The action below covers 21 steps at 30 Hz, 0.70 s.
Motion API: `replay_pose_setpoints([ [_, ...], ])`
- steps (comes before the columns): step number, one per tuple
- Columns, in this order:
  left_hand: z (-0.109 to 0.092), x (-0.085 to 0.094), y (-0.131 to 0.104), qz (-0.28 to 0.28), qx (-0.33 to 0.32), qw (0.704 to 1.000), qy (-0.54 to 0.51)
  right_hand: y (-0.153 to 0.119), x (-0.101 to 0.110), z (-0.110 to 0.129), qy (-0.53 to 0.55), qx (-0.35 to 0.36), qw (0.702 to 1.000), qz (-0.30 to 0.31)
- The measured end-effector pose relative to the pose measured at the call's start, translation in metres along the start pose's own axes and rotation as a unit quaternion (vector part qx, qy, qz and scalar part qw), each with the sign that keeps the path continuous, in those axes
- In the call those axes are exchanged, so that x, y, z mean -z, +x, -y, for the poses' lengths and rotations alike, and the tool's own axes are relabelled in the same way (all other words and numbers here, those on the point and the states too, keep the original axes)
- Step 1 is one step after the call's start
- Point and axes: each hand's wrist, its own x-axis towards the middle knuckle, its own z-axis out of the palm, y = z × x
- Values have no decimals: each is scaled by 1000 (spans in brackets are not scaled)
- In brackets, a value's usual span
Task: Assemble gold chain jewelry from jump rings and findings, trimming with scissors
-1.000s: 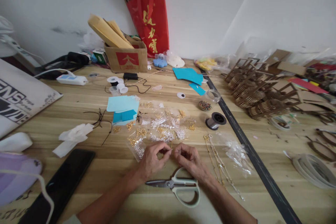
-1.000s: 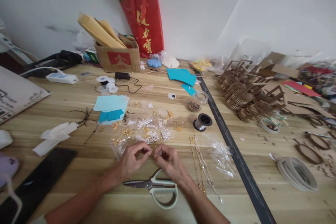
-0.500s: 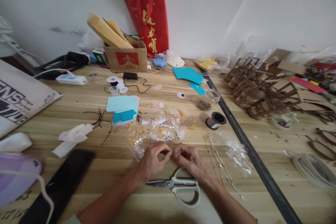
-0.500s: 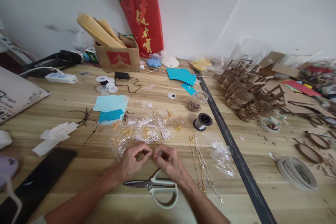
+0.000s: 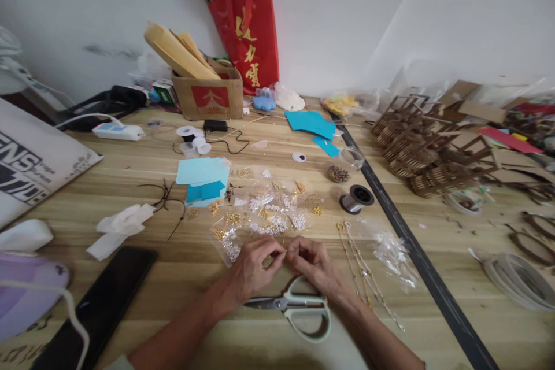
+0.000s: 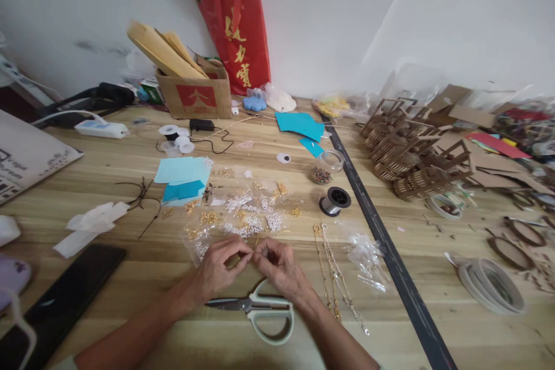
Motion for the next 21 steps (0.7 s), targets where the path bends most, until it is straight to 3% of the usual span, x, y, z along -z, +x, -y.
replay_pose_setpoints([
  [10,2,-1,0,-8,-37,999,37,4,-3,-3,141,-55,989,-5],
  [21,8,-1,-1,16,-48,998,28,4,-3,-7,139,-36,990,6],
])
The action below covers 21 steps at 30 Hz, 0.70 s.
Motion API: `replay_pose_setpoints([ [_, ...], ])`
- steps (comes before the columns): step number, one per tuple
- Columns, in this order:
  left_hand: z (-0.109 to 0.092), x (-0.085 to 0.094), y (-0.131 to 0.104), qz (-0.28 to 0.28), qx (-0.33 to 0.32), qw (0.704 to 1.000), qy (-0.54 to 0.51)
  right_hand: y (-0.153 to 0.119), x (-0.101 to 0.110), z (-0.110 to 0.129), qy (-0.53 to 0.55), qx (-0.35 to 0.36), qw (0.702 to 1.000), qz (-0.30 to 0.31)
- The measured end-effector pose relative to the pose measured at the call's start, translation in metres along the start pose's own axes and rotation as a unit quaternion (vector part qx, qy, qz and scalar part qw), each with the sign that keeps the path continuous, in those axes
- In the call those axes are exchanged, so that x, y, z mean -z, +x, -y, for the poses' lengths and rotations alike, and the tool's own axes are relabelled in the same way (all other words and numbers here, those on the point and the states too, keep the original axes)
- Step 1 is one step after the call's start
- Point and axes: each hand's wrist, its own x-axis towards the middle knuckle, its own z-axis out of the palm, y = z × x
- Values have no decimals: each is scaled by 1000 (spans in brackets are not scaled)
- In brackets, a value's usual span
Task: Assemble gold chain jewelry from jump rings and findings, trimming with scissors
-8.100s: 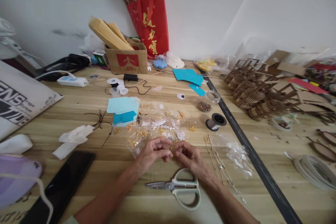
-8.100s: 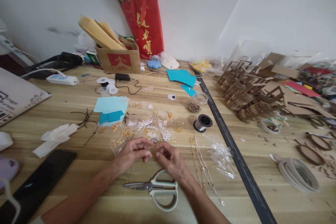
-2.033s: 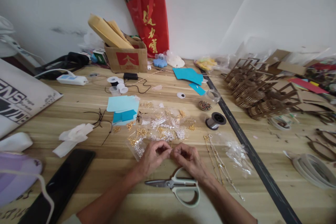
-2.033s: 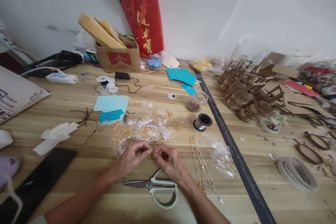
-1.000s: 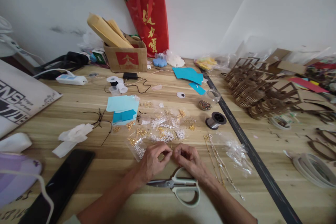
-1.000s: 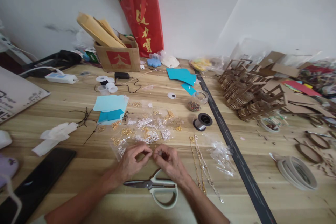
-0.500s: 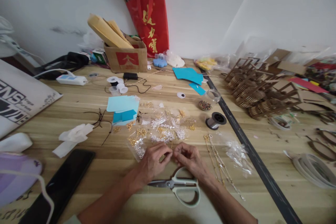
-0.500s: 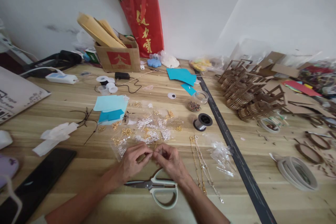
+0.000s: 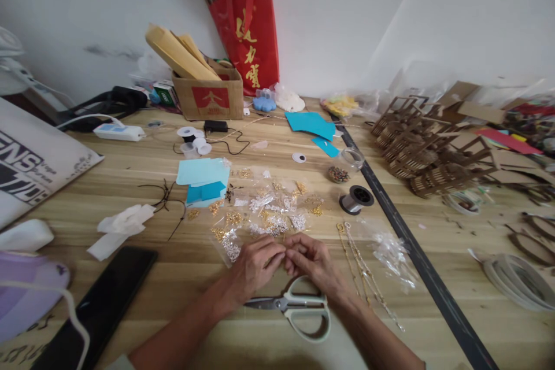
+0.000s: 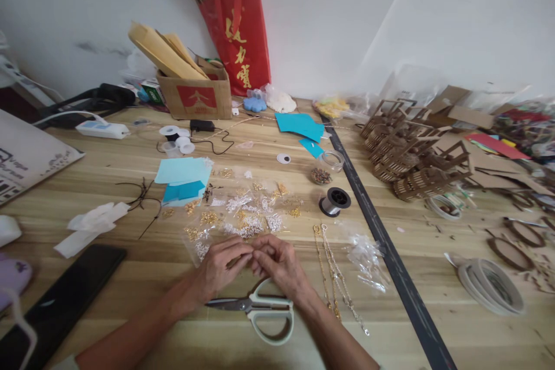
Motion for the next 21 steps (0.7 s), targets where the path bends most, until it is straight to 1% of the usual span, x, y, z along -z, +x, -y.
replay_pose_setpoints([
  [3,0,-1,0,2,5,1000,0,-1,-1,-1,-32,24,999,0],
  [7,0,-2,-1,4,21,1000,3,-2,-3,-2,-122,91,988,-1],
  [12,1,-4,-4,14,40,999,11,-5,-5,0,-239,147,960,-19],
  [18,1,-4,-4,10,34,999,20,-8,-6,3,-340,181,922,-23],
  [21,1,-4,-4,10,33,999,23,-9,-7,4,-375,201,905,-17],
])
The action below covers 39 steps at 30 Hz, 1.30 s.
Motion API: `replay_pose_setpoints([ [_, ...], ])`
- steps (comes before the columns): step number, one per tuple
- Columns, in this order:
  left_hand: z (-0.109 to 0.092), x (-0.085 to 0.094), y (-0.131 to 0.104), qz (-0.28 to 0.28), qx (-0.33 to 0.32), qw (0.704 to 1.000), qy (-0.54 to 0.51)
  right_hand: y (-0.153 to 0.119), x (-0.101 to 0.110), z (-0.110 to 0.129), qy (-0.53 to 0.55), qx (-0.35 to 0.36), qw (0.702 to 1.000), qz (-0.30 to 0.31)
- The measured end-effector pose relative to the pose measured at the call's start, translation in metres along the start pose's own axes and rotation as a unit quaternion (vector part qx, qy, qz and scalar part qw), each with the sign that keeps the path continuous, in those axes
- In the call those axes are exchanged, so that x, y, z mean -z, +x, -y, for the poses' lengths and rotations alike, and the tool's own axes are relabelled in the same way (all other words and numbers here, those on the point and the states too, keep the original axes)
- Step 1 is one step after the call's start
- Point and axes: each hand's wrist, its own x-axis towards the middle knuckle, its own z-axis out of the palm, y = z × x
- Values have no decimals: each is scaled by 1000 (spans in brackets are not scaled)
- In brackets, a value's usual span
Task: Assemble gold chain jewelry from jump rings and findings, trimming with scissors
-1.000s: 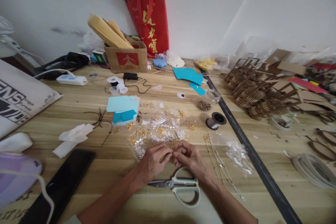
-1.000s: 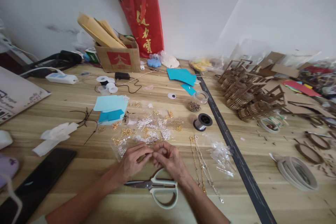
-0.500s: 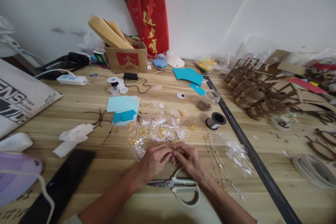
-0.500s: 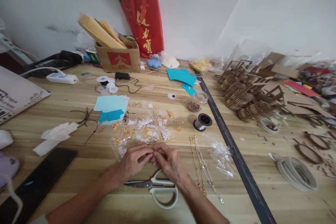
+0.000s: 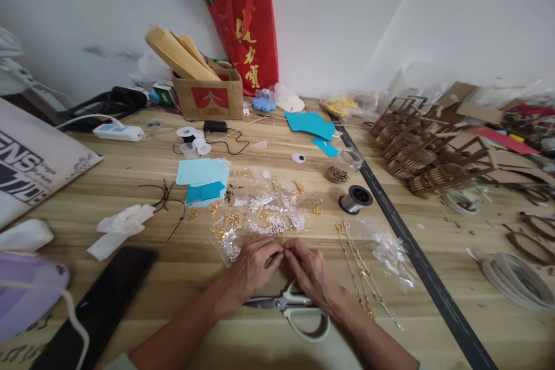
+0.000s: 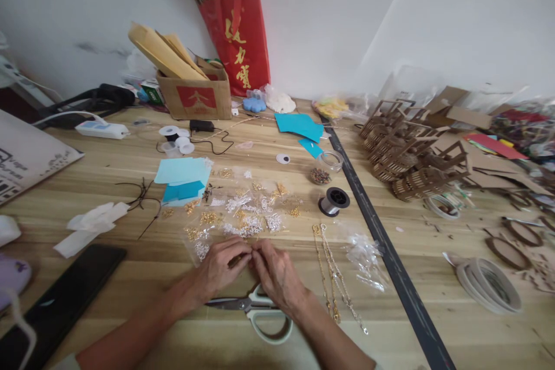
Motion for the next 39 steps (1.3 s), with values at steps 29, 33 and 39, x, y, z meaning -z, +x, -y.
replay_pose_setpoints([
  [29,2,-2,-2,17,-4,1000,10,-2,-1,1,-38,-10,999,6],
  [33,3,-3,-2,18,0,1000,9,-1,-2,1,-24,-14,1000,2],
  [39,1,-1,-1,16,3,1000,24,-3,-4,-4,-20,-26,999,17],
])
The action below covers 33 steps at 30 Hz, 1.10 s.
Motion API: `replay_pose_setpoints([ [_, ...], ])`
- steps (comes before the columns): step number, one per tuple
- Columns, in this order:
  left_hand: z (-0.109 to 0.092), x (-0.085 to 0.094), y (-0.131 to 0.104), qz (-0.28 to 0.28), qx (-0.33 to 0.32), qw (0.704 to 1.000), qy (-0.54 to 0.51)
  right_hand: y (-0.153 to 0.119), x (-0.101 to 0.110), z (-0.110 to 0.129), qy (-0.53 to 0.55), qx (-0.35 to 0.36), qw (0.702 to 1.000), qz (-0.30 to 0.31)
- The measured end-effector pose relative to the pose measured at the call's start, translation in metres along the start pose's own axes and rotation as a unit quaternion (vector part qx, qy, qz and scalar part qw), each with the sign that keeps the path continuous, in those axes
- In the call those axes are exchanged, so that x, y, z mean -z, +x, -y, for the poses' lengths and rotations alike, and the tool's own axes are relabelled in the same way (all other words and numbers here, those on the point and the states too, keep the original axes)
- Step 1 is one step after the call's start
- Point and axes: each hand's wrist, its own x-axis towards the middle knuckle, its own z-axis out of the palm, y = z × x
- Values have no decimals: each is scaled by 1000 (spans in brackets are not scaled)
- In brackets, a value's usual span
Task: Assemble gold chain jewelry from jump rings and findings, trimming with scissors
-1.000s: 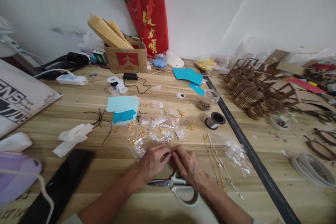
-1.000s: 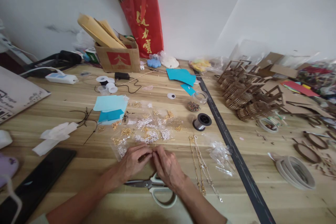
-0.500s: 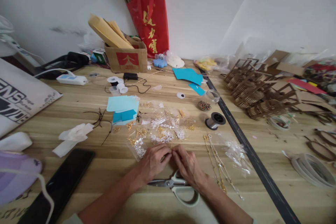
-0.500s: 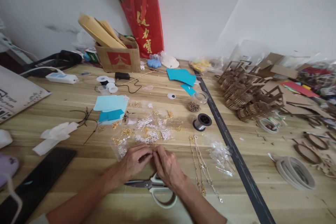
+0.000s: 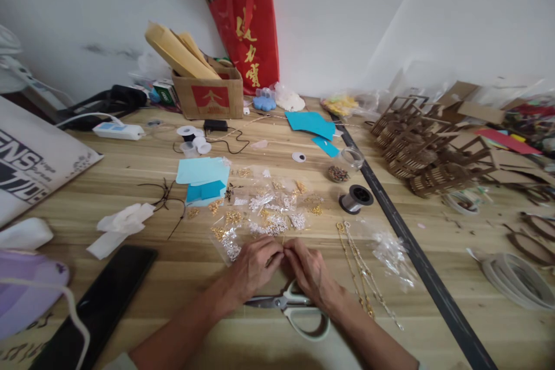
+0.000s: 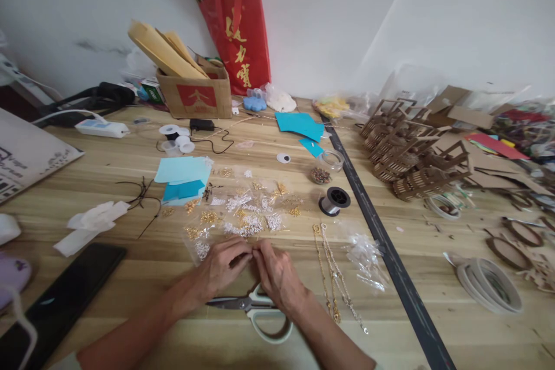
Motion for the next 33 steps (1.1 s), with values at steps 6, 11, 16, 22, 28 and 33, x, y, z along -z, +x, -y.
replay_pose_setpoints([
  [6,0,1,-1,15,-2,1000,8,1,-1,0,-65,21,998,11],
  [11,-1,0,0,8,7,1000,-8,1,0,4,-40,4,999,-5],
  [16,-5,3,4,20,82,992,-90,2,0,2,97,-43,994,-18],
  [22,-10,13,13,57,162,959,-224,6,-2,1,295,-115,948,-14],
  [28,-12,18,18,68,218,922,-312,9,4,6,354,-130,926,-13],
  [33,-9,18,17,83,250,897,-355,11,4,6,370,-135,919,-17],
])
